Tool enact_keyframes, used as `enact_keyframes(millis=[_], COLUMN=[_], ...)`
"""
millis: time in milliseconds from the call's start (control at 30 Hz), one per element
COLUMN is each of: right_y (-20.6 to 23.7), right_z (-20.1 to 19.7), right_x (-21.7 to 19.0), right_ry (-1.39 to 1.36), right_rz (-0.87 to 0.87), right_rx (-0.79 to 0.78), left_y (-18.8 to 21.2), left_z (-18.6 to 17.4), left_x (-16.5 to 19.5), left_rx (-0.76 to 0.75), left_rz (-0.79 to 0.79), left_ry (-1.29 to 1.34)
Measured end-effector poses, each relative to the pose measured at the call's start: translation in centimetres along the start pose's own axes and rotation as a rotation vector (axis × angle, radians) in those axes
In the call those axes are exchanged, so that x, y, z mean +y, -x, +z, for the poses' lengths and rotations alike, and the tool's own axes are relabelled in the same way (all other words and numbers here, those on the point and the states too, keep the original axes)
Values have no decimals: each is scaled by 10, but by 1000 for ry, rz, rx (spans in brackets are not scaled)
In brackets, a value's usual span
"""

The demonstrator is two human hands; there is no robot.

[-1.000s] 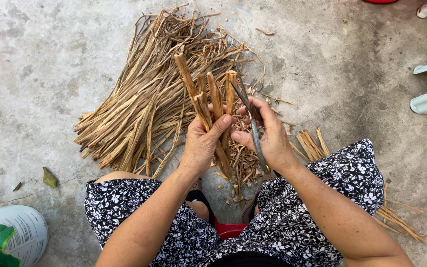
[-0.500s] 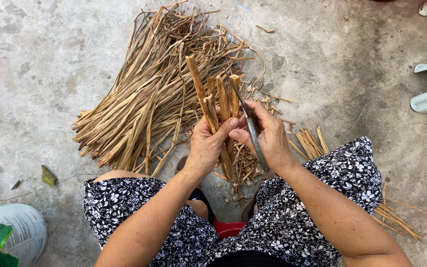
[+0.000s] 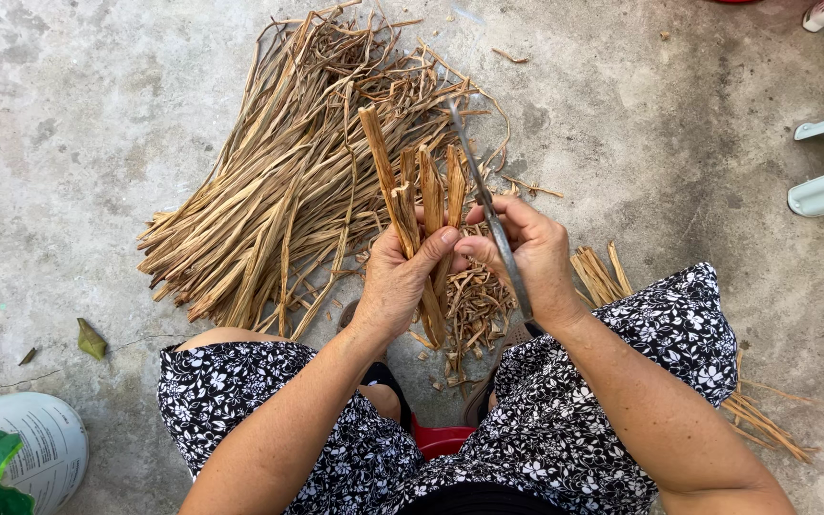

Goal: The person sits on a small stool on a concrete surface and trims dried leaves with scissors, cutting off the hard end sections of each leaf bundle. They sort the cut ends into a discard pile and place the trimmed leaves into a separate pile, working through the bundle one handful at a time.

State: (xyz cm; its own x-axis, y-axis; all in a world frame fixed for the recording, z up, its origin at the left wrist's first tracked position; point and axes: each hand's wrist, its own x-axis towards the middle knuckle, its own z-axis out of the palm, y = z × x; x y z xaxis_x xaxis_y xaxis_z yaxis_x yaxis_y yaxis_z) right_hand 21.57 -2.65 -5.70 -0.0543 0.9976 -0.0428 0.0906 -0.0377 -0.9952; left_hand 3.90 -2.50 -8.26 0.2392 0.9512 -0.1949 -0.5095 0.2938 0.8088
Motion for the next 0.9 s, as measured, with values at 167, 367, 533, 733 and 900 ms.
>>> enact_keyframes(millis=[167,367,533,733,900], right_y=[-1,10,5,3,0], right_z=[-2,6,18,11,-10], right_x=[0,-5,-4,-2,-4], right_ry=[8,-85,150,-97,-234], right_rz=[-190,-374,-345,-238,-175], right_rx=[111,0,105,49,39], left_y=[-2,-3,6,7,1], left_z=[-3,9,23,26,10], left_x=[-4,-7,-6,-2,4], left_rx=[-22,45,66,-32,-156], left_rz=[21,155,364,105,103], left_ry=[-69,-436,-881,-568,-230])
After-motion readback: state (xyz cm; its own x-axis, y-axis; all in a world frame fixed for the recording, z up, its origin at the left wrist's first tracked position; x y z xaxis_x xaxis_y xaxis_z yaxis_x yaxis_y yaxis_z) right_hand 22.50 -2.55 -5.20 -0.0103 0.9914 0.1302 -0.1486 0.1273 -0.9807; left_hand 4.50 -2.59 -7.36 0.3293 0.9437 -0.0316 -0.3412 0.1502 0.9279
